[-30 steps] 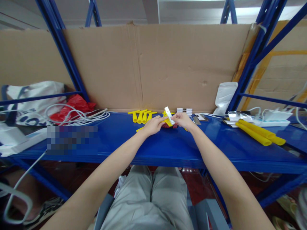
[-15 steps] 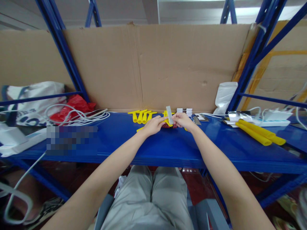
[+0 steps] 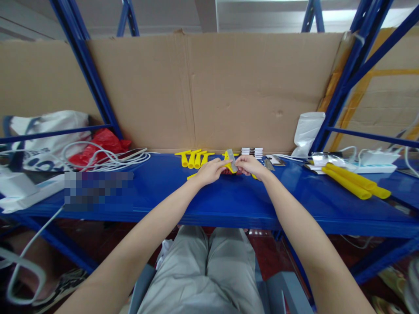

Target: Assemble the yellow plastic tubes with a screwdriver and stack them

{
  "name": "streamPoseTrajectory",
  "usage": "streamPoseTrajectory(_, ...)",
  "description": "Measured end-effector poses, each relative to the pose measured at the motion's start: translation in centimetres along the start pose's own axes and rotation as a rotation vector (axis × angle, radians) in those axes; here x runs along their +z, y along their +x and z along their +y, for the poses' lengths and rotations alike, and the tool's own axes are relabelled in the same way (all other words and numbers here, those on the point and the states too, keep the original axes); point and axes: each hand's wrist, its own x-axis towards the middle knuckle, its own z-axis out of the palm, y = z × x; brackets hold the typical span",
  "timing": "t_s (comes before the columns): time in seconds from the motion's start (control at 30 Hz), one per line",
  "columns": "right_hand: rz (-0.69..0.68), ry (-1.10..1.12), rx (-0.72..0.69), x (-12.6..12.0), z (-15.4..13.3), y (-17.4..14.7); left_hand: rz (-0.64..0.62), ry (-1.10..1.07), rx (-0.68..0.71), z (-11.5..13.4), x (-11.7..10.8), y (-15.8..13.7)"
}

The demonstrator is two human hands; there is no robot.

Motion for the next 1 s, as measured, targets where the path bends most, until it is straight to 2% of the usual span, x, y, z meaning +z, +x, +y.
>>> streamPoseTrajectory(0.27, 0.0, -0.001, 0.008, 0.0, 0.1, 0.1, -0.015, 0.054, 0.027, 0.0, -0.2, 0.1)
streamPoseTrajectory(0.43, -0.048, -0.025, 0.013, 0.0, 0.3, 0.2, -0.024, 0.056, 0.021, 0.4, -0.3, -0.1)
streamPoseTrajectory(0.67, -0.055, 0.066, -0.013, -0.5, 0.6, 0.2, -0.041, 0.107, 0.062, 0.7, -0.6, 0.9)
streamPoseTrajectory(0.87, -0.057, 0.161, 0.002, -1.0, 0.6, 0.4, -0.053, 0.115, 0.121, 0.8, -1.9, 2.7)
streamPoseTrajectory(1.0, -0.084, 0.199, -0.009, -1.2, 0.7, 0.4, -0.05, 0.094, 0.112, 0.9, -2.1, 2.9)
